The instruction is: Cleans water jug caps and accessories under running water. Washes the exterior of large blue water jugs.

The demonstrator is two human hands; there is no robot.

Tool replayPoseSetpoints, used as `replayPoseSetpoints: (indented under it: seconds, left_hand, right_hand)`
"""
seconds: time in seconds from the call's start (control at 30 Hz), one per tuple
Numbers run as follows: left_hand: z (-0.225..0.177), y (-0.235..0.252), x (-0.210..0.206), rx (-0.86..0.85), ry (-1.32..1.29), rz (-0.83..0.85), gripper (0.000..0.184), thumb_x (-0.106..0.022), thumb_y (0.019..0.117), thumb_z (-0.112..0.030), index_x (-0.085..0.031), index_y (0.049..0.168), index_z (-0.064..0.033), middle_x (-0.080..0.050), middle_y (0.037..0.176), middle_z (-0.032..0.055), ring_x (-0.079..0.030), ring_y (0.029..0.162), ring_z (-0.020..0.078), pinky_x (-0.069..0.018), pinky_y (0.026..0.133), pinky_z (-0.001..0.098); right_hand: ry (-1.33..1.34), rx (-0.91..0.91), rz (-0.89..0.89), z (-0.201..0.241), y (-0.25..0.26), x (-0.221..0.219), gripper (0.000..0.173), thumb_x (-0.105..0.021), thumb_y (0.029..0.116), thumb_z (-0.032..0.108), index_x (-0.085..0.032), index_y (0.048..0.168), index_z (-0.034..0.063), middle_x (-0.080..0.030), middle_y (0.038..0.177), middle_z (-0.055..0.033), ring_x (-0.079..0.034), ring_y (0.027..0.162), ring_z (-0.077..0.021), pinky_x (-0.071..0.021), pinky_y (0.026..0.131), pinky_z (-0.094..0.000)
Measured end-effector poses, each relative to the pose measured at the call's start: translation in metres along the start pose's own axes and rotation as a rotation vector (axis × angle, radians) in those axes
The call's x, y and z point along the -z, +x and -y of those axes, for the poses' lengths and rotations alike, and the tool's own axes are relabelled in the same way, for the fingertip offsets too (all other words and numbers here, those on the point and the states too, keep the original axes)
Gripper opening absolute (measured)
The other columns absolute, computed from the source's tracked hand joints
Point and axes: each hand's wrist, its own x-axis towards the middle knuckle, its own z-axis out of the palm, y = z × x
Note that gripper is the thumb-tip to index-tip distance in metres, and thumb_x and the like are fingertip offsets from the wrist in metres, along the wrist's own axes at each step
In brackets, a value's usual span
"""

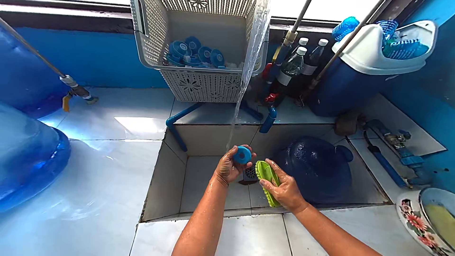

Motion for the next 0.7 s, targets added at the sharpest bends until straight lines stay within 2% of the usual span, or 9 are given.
replayPoseSetpoints:
  seconds: [0.1,0.17,0.23,0.3,0.33,0.47,0.57,0.63,0.7]
  left_hand:
    - [-0.002,0.002,0.000,-0.014,-0.044,-0.126,0.048,-0.019,0.1094,-0.023,-0.064,0.109,-0.0049,-0.071,0.090,0.0161,-0.073,0.081,0.0292,-0.0630,0.071,0.0388]
    - [0.003,0.009,-0.005,-0.027,0.017,-0.340,0.045,-0.020,0.1102,-0.026,-0.057,0.092,-0.0100,-0.060,0.065,0.0053,-0.063,0.056,0.0186,-0.0570,0.056,0.0318]
    - [0.012,0.017,-0.014,-0.098,0.156,-0.550,0.043,-0.026,0.1129,-0.031,-0.046,0.080,-0.0113,-0.049,0.055,-0.0003,-0.049,0.044,0.0095,-0.0456,0.044,0.0218]
    - [0.025,0.014,-0.023,-0.244,0.360,-0.608,0.040,-0.035,0.1128,-0.024,-0.056,0.085,-0.0041,-0.055,0.065,0.0016,-0.054,0.057,0.0077,-0.0482,0.059,0.0224]
    - [0.030,0.007,-0.026,-0.288,0.436,-0.537,0.031,-0.035,0.1118,-0.015,-0.059,0.102,0.0025,-0.057,0.080,0.0053,-0.056,0.073,0.0092,-0.0498,0.072,0.0257]
    - [0.041,0.006,-0.019,-0.403,0.491,-0.505,0.020,-0.038,0.1018,-0.001,-0.057,0.098,-0.0008,-0.061,0.074,0.0000,-0.061,0.067,0.0041,-0.0538,0.064,0.0231]
    - [0.012,0.008,-0.015,-0.331,0.472,-0.600,0.034,-0.034,0.1124,-0.018,-0.059,0.107,0.0041,-0.059,0.083,0.0061,-0.059,0.074,0.0097,-0.0518,0.071,0.0278]
    - [0.009,0.021,-0.008,-0.190,0.386,-0.548,0.046,-0.029,0.1134,-0.034,-0.059,0.102,-0.0017,-0.060,0.074,0.0044,-0.058,0.064,0.0111,-0.0524,0.062,0.0286]
    - [0.011,0.036,-0.008,0.001,0.313,-0.487,0.053,-0.021,0.1114,-0.049,-0.051,0.091,-0.0105,-0.050,0.059,-0.0018,-0.046,0.045,0.0068,-0.0409,0.042,0.0211]
  right_hand:
    - [0.071,0.083,-0.081,0.006,0.008,0.000,0.066,-0.074,0.0861,0.010,-0.049,0.143,-0.0133,-0.070,0.124,-0.0166,-0.068,0.095,0.0016,-0.0559,0.084,-0.0145]
    - [0.069,0.130,-0.070,0.008,0.007,-0.005,0.066,-0.075,0.0862,0.011,-0.049,0.141,-0.0148,-0.071,0.122,-0.0165,-0.070,0.096,-0.0002,-0.0574,0.085,-0.0162]
    - [-0.039,0.169,-0.011,0.010,0.006,-0.019,0.063,-0.075,0.0870,0.014,-0.053,0.140,-0.0121,-0.073,0.120,-0.0171,-0.072,0.098,-0.0084,-0.0596,0.087,-0.0249]
    - [-0.180,0.191,0.033,0.021,0.023,-0.037,0.060,-0.072,0.0887,0.020,-0.057,0.140,-0.0078,-0.075,0.113,-0.0197,-0.075,0.095,-0.0236,-0.0613,0.085,-0.0427]
    - [-0.217,0.167,0.040,0.032,0.042,-0.042,0.059,-0.071,0.0900,0.021,-0.057,0.141,-0.0063,-0.075,0.109,-0.0216,-0.075,0.094,-0.0297,-0.0602,0.084,-0.0490]
    - [-0.265,0.075,0.112,0.057,0.096,-0.053,0.067,-0.074,0.0920,0.021,-0.049,0.152,0.0085,-0.074,0.105,-0.0204,-0.073,0.092,-0.0352,-0.0576,0.082,-0.0579]
    - [-0.220,0.059,0.194,0.040,0.063,-0.058,0.067,-0.071,0.0909,0.025,-0.050,0.150,0.0028,-0.075,0.110,-0.0191,-0.074,0.097,-0.0305,-0.0583,0.089,-0.0517]
    - [-0.191,-0.076,0.241,0.036,0.073,-0.042,0.063,-0.071,0.0925,0.024,-0.052,0.149,0.0027,-0.073,0.116,-0.0194,-0.072,0.103,-0.0286,-0.0559,0.096,-0.0479]
    - [-0.258,-0.228,0.238,0.028,0.115,-0.023,0.063,-0.072,0.0959,0.025,-0.048,0.152,0.0090,-0.070,0.122,-0.0222,-0.069,0.111,-0.0340,-0.0519,0.101,-0.0528]
